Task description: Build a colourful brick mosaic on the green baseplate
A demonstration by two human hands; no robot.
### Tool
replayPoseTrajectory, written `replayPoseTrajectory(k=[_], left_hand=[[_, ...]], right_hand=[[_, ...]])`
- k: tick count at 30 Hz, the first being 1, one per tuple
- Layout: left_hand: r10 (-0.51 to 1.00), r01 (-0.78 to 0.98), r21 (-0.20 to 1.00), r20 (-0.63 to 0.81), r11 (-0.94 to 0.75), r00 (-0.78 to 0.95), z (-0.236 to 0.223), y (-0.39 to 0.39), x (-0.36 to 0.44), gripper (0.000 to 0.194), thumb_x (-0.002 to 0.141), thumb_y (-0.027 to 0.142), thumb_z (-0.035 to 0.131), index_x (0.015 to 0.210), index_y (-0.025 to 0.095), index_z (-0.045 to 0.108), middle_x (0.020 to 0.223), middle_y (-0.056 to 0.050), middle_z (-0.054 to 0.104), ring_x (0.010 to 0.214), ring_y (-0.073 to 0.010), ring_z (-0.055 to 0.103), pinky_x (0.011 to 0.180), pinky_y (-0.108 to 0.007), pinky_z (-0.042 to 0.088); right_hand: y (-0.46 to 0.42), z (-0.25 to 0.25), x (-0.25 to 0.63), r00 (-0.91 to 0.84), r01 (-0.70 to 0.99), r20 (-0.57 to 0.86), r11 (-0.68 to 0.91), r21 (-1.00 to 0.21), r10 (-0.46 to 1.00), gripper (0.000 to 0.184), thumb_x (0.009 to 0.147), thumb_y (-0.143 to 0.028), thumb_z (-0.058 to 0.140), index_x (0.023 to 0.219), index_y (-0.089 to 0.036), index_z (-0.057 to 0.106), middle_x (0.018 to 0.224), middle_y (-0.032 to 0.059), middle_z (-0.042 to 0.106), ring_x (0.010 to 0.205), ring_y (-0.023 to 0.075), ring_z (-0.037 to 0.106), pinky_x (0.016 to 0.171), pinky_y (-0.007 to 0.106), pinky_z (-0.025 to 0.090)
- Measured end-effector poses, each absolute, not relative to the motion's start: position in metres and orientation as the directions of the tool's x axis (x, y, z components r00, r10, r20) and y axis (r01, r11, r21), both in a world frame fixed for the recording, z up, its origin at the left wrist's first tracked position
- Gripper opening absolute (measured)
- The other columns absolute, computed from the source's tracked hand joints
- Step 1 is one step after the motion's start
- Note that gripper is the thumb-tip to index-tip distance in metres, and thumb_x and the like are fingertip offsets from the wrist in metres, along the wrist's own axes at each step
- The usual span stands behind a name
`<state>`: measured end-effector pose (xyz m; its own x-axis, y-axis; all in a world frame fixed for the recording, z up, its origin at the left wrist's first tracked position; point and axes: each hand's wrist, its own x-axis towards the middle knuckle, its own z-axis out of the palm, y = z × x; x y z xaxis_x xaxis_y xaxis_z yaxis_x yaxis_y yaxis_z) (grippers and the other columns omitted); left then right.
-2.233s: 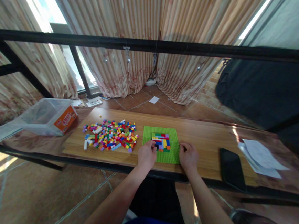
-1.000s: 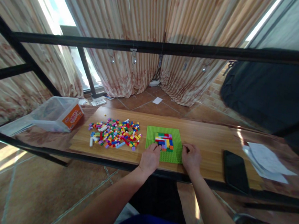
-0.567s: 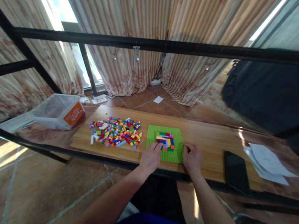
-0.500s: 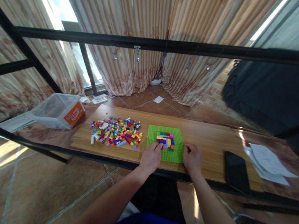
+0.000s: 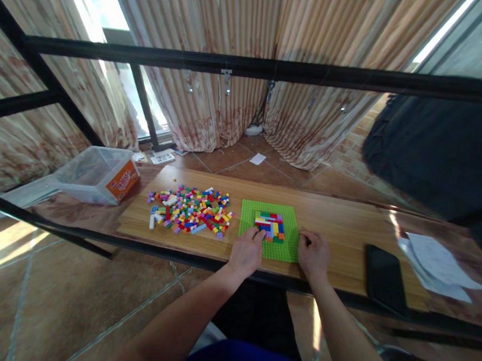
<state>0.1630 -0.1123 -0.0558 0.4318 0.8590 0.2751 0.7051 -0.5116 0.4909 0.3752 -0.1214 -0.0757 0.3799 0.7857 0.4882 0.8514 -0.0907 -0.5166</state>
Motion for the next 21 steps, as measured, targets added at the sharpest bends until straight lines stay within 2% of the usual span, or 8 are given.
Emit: replayPoseTrajectory(k=[6,11,21], left_hand=[[0.851,0.725,0.447,0.254,-0.525,0.460,-0.053,-0.110,0.163,0.037,0.089,0.013,0.043,0.124,0.019,0.053,0.112,-0.008,0.056,0.102,-0.0214,0.056,0.090,-0.035,0.051],[0.850,0.717,0.457,0.257,-0.526,0.460,-0.052,-0.109,0.163,0.037,0.088,0.014,0.044,0.124,0.018,0.054,0.113,-0.009,0.055,0.101,-0.0215,0.056,0.090,-0.035,0.051],[0.845,0.598,0.599,0.327,-0.532,0.423,-0.056,-0.123,0.143,0.037,0.089,0.012,0.044,0.123,0.020,0.056,0.114,-0.007,0.057,0.104,-0.0188,0.056,0.095,-0.035,0.049]], right_hand=[[-0.121,-0.077,0.375,0.385,0.851,0.480,-0.102,-0.515,0.789,0.029,0.083,-0.028,0.044,0.080,-0.016,0.071,0.082,0.0106,0.066,0.080,0.0223,0.056,0.077,0.035,0.042],[-0.121,-0.077,0.375,0.388,0.850,0.475,-0.106,-0.516,0.790,0.030,0.083,-0.028,0.044,0.081,-0.016,0.071,0.083,0.0105,0.065,0.081,0.0221,0.055,0.076,0.035,0.042],[-0.120,-0.077,0.376,0.400,0.846,0.459,-0.126,-0.518,0.793,0.030,0.082,-0.028,0.044,0.080,-0.015,0.071,0.083,0.0105,0.065,0.078,0.0213,0.055,0.075,0.034,0.041]])
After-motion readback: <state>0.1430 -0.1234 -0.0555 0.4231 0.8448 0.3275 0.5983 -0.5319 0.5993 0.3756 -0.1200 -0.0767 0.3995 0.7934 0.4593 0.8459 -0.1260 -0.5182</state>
